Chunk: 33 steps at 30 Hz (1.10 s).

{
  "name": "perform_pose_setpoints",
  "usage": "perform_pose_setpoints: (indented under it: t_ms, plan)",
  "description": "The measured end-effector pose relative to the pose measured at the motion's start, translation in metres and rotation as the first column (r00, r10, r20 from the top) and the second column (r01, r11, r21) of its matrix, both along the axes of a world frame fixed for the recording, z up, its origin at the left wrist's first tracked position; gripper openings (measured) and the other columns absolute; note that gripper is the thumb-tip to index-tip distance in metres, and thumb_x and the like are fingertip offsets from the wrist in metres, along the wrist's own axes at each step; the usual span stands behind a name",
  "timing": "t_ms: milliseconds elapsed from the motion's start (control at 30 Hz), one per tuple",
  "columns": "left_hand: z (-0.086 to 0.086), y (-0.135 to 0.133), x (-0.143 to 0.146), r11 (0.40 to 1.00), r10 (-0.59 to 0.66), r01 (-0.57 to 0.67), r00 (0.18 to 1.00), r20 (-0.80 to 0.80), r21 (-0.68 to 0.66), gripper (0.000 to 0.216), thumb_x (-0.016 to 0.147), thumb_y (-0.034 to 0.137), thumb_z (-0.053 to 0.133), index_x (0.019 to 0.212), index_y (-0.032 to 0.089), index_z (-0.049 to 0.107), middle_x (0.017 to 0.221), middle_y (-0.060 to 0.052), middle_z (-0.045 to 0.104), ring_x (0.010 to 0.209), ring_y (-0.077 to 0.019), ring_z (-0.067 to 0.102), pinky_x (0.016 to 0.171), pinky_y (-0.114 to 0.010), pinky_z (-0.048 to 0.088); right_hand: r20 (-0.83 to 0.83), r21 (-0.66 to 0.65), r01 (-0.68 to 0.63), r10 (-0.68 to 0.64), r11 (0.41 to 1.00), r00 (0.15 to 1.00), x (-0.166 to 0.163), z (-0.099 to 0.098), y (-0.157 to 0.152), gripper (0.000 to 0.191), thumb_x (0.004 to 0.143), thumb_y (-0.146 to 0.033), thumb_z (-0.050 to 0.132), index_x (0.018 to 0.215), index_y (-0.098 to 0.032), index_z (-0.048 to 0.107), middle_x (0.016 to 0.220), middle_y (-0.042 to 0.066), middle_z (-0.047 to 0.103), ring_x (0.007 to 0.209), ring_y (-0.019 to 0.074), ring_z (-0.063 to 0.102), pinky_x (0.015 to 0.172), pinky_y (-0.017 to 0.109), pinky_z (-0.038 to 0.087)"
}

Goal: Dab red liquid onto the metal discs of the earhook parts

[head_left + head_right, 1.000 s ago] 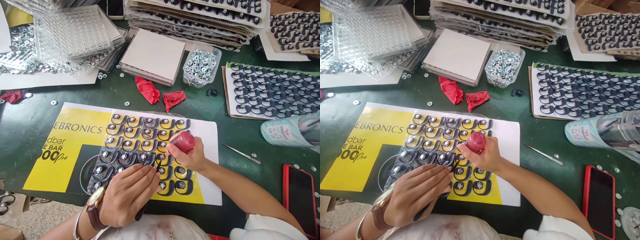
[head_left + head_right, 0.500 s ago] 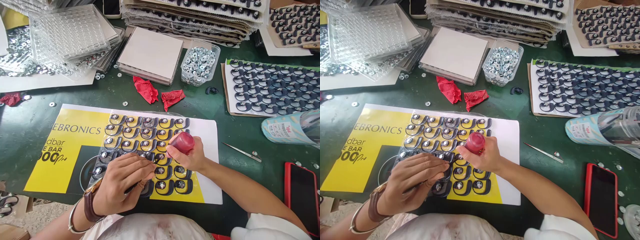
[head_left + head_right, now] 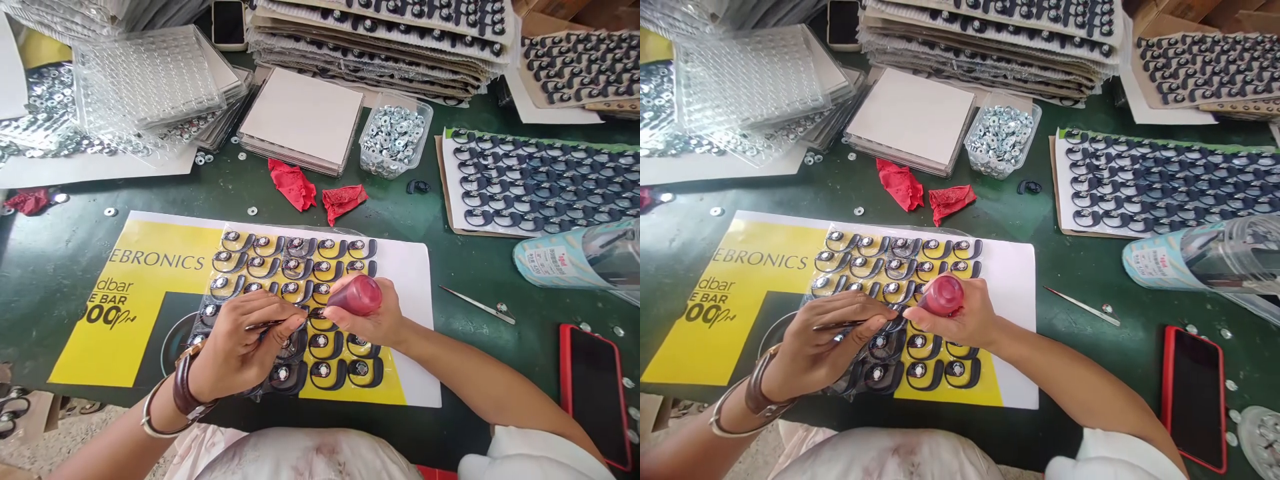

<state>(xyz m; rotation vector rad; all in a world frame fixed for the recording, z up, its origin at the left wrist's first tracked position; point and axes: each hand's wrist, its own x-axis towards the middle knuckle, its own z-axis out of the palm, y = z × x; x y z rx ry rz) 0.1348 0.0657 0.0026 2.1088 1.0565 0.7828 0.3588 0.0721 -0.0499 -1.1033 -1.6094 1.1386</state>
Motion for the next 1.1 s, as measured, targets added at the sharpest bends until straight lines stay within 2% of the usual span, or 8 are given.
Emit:
perform_pose_setpoints:
  t_ms: [400,567,700,767,833,933,1033,1100]
  plan:
    - [-0.002,0.001,0.001,0.999,0.015,-0.016,1.000,0.021,0.032,0.012,0.090,0.012,0.057,0.092,0.017,0.068,0.078,-0.002,0.073,0.067,-0.0131,0.067,0.064,-0.023,0.054,0.020,-0.021,0.005,-0.005,1.000,1.000,0.000,-0.001,0.000,0.021,0.072,-0.035,0.078,0.070,-0.019,0.065,0.065,0.002,0.067,0.058,0.0170,0.065,0.056,0.028,0.056]
    - [-0.001,-0.001,0.002,1.000,0.021,-0.022,0.999,0.032,0.017,0.013,0.090,0.013,0.057,0.092,0.018,0.068,0.081,-0.002,0.074,0.069,-0.0131,0.068,0.066,-0.023,0.055,-0.043,-0.105,-0.027,0.022,0.994,0.999,0.005,0.016,0.006,0.024,0.083,-0.042,0.069,0.077,-0.019,0.065,0.059,0.000,0.065,0.052,0.0151,0.063,0.053,0.028,0.054]
    - [0.005,-0.006,-0.006,1.000,0.030,-0.031,0.996,0.079,0.002,0.014,0.090,0.014,0.056,0.097,0.018,0.068,0.089,-0.002,0.074,0.077,-0.0131,0.070,0.070,-0.021,0.056,0.217,0.104,0.090,-0.110,0.991,0.970,0.036,0.039,0.012,0.030,0.082,-0.038,0.072,0.107,-0.021,0.065,0.090,0.005,0.073,0.079,0.0200,0.070,0.068,0.029,0.056]
    - [0.007,-0.011,-0.013,0.999,0.039,-0.039,0.997,0.064,-0.003,0.017,0.090,0.014,0.056,0.102,0.020,0.067,0.095,-0.002,0.074,0.085,-0.0142,0.071,0.076,-0.021,0.057,0.553,0.342,0.070,-0.261,0.937,0.791,0.063,0.040,0.012,0.042,0.084,-0.031,0.070,0.124,-0.025,0.060,0.112,0.007,0.070,0.090,0.0218,0.069,0.071,0.028,0.053]
    - [0.007,-0.015,-0.022,0.999,0.047,-0.046,0.999,0.025,-0.014,0.021,0.090,0.015,0.056,0.107,0.022,0.067,0.102,-0.002,0.074,0.093,-0.0156,0.070,0.083,-0.023,0.057,0.796,0.494,-0.045,-0.431,0.868,0.425,0.092,0.033,0.011,0.044,0.089,-0.020,0.061,0.132,-0.027,0.056,0.118,0.009,0.067,0.089,0.0219,0.068,0.067,0.028,0.049]
    - [0.007,-0.019,-0.031,0.999,0.037,-0.037,0.999,-0.024,-0.018,0.028,0.091,0.017,0.057,0.117,0.025,0.064,0.110,-0.001,0.072,0.100,-0.0162,0.069,0.089,-0.025,0.056,0.889,0.454,-0.197,-0.456,0.869,0.039,0.129,0.017,0.006,0.049,0.089,-0.005,0.050,0.134,-0.024,0.055,0.117,0.013,0.065,0.094,0.0261,0.065,0.071,0.033,0.048]
    - [0.012,-0.015,-0.031,1.000,-0.026,0.026,0.999,-0.034,0.009,0.033,0.091,0.018,0.056,0.123,0.026,0.060,0.115,-0.002,0.071,0.101,-0.0156,0.069,0.087,-0.023,0.056,0.914,0.398,-0.160,-0.405,0.903,-0.012,0.134,0.021,-0.007,0.062,0.084,0.003,0.047,0.141,-0.023,0.048,0.127,0.015,0.060,0.113,0.0325,0.058,0.085,0.043,0.048]
    - [0.017,-0.010,-0.023,0.997,-0.076,0.077,0.997,-0.016,0.027,0.035,0.092,0.018,0.056,0.126,0.026,0.058,0.114,-0.002,0.071,0.099,-0.0151,0.070,0.084,-0.022,0.057,0.882,0.469,-0.102,-0.459,0.877,0.108,0.113,0.036,-0.020,0.062,0.086,0.000,0.049,0.143,-0.023,0.043,0.133,0.015,0.057,0.123,0.0346,0.051,0.095,0.049,0.044]
